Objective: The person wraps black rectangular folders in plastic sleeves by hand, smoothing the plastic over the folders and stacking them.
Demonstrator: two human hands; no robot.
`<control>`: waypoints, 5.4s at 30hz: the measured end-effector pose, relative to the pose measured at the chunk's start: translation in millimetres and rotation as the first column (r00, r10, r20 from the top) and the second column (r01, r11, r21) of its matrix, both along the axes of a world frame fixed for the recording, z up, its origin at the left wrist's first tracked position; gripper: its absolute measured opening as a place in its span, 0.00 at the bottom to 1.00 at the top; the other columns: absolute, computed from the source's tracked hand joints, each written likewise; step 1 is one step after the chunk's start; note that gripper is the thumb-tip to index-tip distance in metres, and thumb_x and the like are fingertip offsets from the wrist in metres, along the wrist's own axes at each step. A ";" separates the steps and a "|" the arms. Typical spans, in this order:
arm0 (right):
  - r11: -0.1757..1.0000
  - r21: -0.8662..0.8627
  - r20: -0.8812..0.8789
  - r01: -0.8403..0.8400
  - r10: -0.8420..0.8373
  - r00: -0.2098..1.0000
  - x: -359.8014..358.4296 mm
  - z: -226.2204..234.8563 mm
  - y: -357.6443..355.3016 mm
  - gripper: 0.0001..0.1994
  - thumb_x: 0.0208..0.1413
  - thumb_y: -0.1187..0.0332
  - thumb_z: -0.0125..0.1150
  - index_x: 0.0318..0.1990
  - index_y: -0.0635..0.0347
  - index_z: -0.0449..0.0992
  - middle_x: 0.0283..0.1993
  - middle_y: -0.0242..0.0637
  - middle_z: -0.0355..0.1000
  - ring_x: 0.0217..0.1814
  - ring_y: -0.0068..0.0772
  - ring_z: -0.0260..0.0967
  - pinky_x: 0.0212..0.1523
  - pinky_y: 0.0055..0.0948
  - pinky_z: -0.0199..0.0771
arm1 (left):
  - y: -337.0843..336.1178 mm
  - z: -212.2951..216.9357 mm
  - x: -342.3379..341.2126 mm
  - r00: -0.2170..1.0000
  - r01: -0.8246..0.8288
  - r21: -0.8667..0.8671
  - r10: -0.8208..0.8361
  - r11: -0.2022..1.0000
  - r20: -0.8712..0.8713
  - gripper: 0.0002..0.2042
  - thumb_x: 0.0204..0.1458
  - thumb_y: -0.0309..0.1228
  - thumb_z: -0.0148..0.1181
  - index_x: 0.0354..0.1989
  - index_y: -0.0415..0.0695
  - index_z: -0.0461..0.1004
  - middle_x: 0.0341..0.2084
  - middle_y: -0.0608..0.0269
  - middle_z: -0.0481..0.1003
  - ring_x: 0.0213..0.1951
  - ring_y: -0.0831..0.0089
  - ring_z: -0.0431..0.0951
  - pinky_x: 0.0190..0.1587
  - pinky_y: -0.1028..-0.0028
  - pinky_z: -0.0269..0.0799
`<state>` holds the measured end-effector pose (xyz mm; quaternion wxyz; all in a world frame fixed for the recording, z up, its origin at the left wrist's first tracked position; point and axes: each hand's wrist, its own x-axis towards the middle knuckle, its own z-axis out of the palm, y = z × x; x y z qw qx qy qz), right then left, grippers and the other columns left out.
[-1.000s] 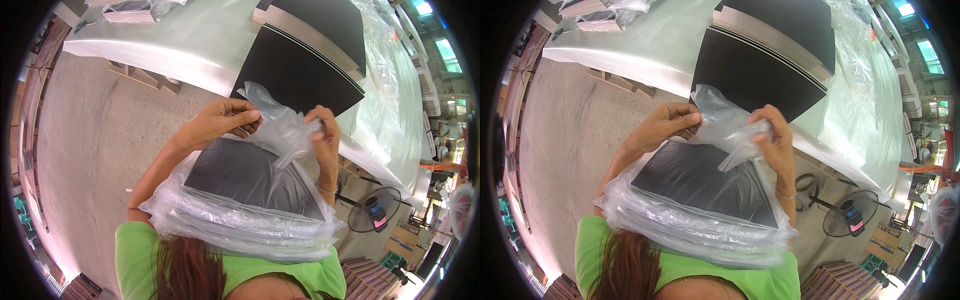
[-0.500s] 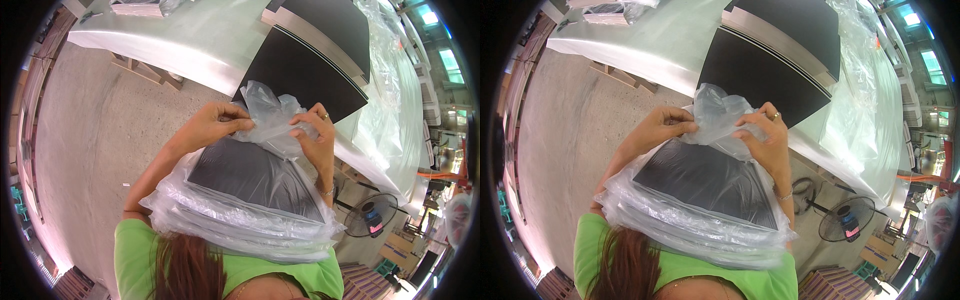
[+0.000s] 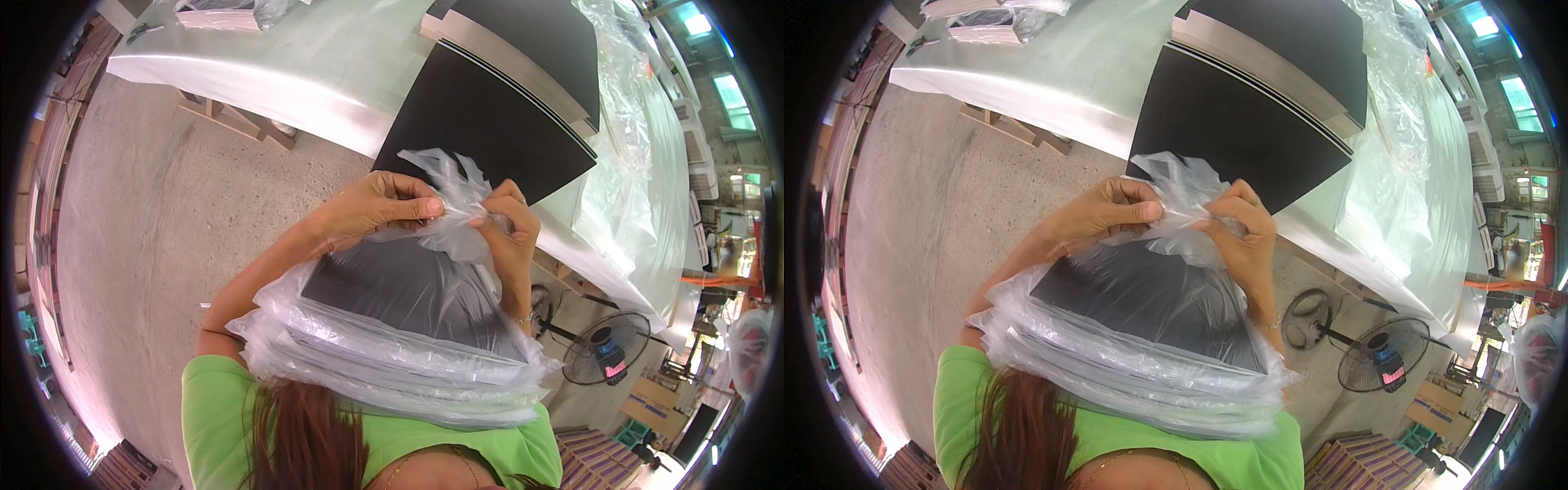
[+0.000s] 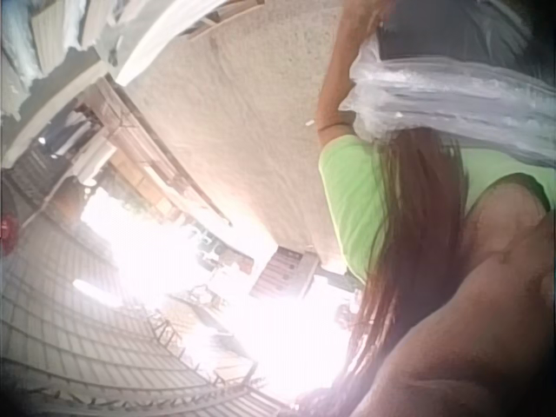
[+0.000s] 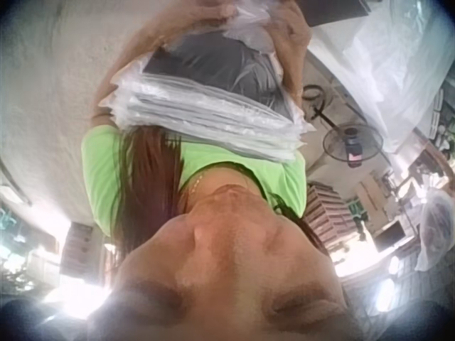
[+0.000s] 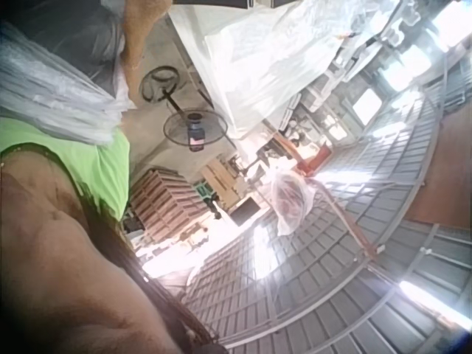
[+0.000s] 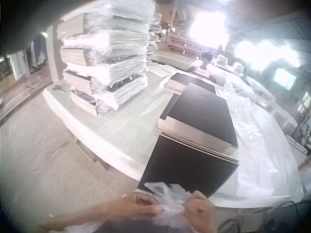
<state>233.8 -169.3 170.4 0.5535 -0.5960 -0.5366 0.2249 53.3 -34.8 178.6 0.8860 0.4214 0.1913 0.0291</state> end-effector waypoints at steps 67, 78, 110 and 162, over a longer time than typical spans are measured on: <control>0.650 -0.021 -0.496 -0.760 0.653 0.572 57.9 26.5 -38.9 0.17 0.41 0.64 0.68 0.37 0.60 0.70 0.31 0.27 0.67 0.30 0.16 0.64 0.30 0.16 0.64 | 20.5 24.7 47.7 0.991 -0.099 -0.187 0.115 0.977 0.075 0.16 0.56 0.43 0.48 0.37 0.41 0.70 0.27 0.68 0.70 0.38 0.77 0.72 0.39 0.73 0.72; 0.782 -0.132 -0.648 -0.609 0.397 0.650 53.5 -5.0 -53.1 0.16 0.40 0.67 0.67 0.36 0.61 0.71 0.32 0.28 0.68 0.31 0.18 0.65 0.30 0.17 0.65 | 42.7 -28.1 -2.3 0.868 0.035 -0.450 0.196 0.892 0.456 0.24 0.47 0.40 0.59 0.49 0.38 0.65 0.32 0.62 0.72 0.29 0.76 0.73 0.33 0.77 0.73; 0.765 -0.002 0.067 0.644 -0.642 0.763 98.3 26.7 -55.5 0.12 0.38 0.78 0.60 0.35 0.63 0.72 0.32 0.30 0.67 0.33 0.21 0.61 0.38 0.19 0.62 | 64.7 -2.5 57.2 0.801 -0.587 0.657 0.457 0.474 0.386 0.08 0.38 0.17 0.57 0.28 0.41 0.71 0.21 0.71 0.70 0.27 0.84 0.68 0.33 0.85 0.61; 0.857 -0.119 -0.250 0.501 -0.514 0.821 64.0 60.6 -67.7 0.42 0.50 0.31 0.21 0.49 0.61 0.67 0.30 0.26 0.57 0.29 0.14 0.53 0.31 0.11 0.56 | 22.3 27.6 57.5 0.974 0.122 0.739 -0.224 0.663 0.040 0.16 0.54 0.40 0.50 0.42 0.39 0.71 0.36 0.64 0.71 0.43 0.75 0.66 0.49 0.74 0.60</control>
